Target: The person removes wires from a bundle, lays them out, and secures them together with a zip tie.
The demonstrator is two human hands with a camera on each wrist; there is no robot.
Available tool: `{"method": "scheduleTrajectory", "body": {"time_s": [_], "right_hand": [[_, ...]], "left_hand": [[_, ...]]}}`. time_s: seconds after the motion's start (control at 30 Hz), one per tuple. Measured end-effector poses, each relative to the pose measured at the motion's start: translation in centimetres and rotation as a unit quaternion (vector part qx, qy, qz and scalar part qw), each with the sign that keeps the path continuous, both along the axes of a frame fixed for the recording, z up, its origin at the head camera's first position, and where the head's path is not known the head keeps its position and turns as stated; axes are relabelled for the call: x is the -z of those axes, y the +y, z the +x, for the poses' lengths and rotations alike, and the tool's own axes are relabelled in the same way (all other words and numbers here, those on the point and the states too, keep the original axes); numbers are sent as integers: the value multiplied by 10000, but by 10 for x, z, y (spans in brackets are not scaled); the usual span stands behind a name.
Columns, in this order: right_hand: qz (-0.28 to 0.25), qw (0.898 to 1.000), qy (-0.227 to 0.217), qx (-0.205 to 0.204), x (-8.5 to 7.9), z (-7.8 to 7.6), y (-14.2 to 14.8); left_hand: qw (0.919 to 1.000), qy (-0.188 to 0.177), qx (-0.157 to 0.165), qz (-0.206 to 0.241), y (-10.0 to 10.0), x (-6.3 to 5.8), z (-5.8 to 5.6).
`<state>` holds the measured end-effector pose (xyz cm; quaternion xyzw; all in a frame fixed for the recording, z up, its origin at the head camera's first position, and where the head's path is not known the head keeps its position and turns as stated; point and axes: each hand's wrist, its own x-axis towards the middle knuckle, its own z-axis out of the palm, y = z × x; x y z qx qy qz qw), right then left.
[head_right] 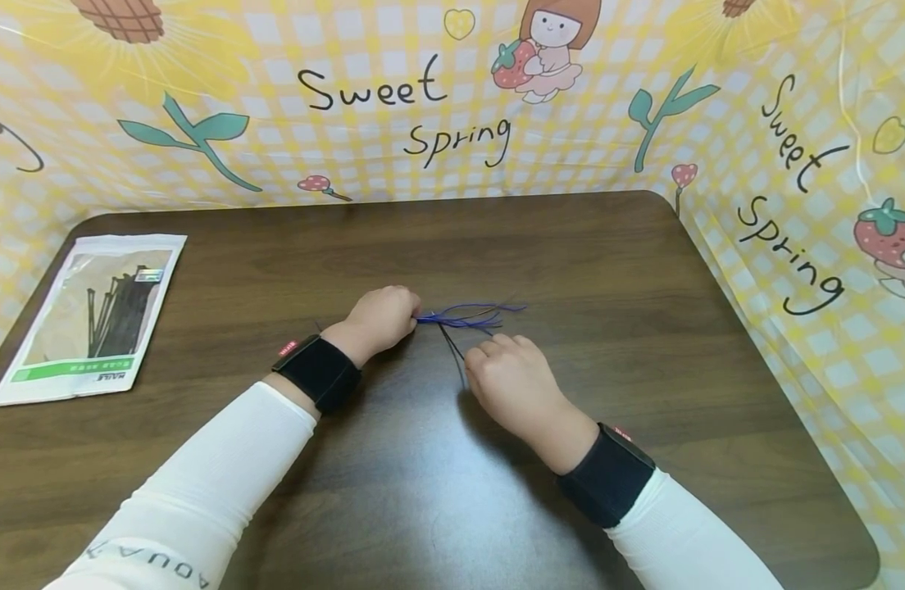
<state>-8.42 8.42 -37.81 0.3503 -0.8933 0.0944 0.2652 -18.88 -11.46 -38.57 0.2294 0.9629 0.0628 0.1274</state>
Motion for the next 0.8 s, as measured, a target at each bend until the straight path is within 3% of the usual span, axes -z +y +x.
{"method": "scheduleTrajectory", "body": {"time_s": [0.47, 0.8], "right_hand": [[298, 9984, -470, 97, 11, -12, -14], [398, 9979, -474, 181, 15, -17, -12]], "left_hand": [[9997, -47, 234, 17, -2, -4, 5], [9994, 64, 351, -17, -5, -5, 9]]}}
